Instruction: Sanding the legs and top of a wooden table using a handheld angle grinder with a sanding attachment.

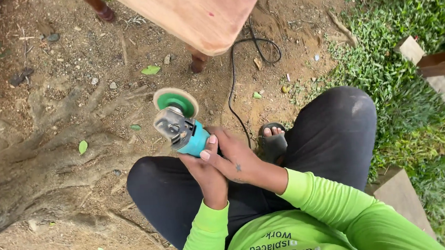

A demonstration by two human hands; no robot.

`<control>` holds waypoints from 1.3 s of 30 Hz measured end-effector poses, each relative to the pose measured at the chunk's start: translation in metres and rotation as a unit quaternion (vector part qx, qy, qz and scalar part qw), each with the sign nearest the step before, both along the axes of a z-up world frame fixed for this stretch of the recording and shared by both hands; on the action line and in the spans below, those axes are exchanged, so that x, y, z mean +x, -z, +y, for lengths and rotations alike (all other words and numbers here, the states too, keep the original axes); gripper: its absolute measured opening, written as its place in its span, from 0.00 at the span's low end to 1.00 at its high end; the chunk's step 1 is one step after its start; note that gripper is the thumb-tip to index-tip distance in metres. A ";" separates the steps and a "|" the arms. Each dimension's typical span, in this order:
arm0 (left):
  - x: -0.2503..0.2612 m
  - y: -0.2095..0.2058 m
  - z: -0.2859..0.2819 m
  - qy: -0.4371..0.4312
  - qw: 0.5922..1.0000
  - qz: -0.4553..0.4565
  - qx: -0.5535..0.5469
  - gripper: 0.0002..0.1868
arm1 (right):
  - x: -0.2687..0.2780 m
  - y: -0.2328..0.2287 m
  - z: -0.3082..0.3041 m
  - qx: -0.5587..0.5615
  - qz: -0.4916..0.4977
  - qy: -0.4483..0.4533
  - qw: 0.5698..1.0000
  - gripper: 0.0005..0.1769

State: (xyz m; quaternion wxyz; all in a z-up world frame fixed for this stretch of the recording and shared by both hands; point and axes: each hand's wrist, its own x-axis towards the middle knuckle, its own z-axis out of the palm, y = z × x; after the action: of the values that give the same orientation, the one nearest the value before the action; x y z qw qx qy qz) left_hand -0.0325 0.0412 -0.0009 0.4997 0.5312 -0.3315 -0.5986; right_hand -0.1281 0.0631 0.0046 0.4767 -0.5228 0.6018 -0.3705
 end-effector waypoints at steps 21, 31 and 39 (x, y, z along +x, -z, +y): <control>-0.046 -0.006 0.048 0.366 0.922 0.127 0.013 0.35 | -0.055 0.011 0.092 0.045 -0.159 0.350 0.922 0.37; -0.043 -0.091 -0.108 0.312 0.827 -0.185 -0.430 0.26 | -0.101 -0.028 0.118 -0.002 -0.160 0.454 0.876 0.32; -0.046 -0.116 -0.284 0.424 0.689 -0.359 -0.464 0.33 | -0.140 -0.046 0.111 -0.025 -0.142 0.438 0.888 0.33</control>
State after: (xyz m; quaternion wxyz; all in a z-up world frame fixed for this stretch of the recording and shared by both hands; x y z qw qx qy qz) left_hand -0.0788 -0.2426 0.1146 0.2182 0.2088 -0.9113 -0.2797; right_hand -0.2683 0.1737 0.0510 0.3331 -0.1599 0.6864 -0.6264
